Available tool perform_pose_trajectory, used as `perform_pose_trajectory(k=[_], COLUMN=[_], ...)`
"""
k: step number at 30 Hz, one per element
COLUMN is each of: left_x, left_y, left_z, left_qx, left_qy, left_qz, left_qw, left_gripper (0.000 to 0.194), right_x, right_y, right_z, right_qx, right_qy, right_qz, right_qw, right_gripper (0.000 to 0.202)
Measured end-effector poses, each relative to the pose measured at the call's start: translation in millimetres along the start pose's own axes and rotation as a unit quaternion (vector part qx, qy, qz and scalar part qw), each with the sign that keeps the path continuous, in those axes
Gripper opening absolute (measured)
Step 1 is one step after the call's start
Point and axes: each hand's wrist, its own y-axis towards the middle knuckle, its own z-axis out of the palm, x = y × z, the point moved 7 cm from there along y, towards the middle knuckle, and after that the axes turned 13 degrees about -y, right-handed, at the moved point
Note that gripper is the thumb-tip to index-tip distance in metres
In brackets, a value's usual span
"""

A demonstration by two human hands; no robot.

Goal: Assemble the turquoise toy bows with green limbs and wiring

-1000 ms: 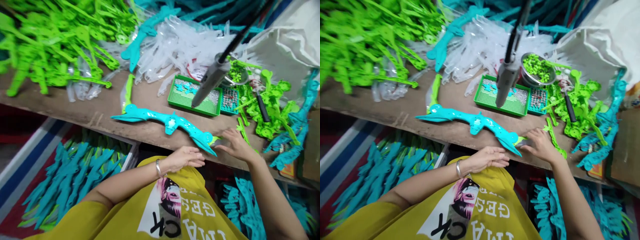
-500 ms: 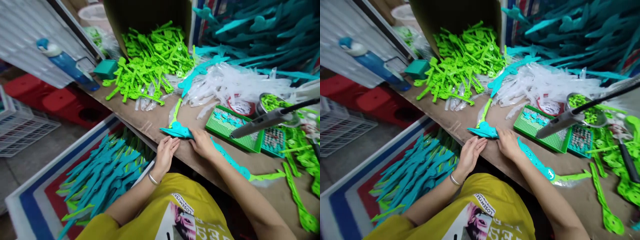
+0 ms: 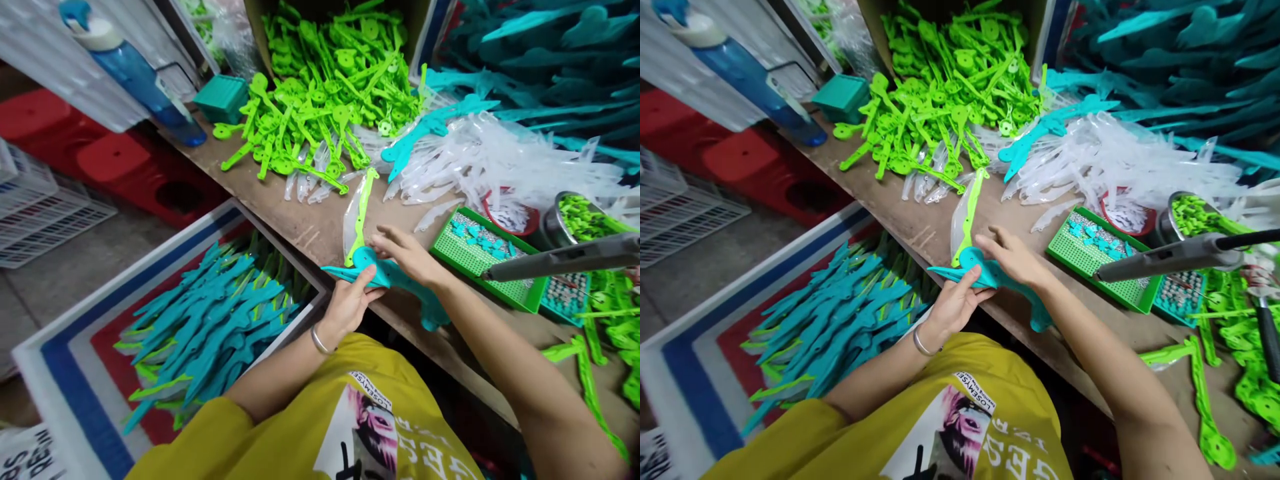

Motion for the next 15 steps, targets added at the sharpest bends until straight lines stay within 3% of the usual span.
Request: perform_pose_trajectory(k=[2,6,10,15], left_x=[4.4,7.4,6.2,4.6], left_y=[-5.0,-9.7,-8.4,5.0], left_z=[-0.9,-3.7,-5.0,-6.3], left_qx=[0.004,0.007,0.004,-0.006], left_qy=[0.010,0.033,0.023,0.025], left_qz=[-0.019,-0.040,-0.045,-0.010], left_qw=[1.000,0.999,0.999,1.000], left_gripper=[0.038,0.038,0.040,0.036], right_x=[16.0,42.0,47.0,42.6], right_y=[27.6,52.1,47.5,22.5], right_z=[12.5,35.0,47.2,29.3], right_qx=[0.034,0.041,0.078,0.049], right_qy=[0.016,-0.156,-0.283,-0.269], right_qz=[-0.011,-0.038,-0.002,0.050], right_qw=[0.999,0.986,0.956,0.961], right_gripper=[0.056,0.050,0.046,0.057])
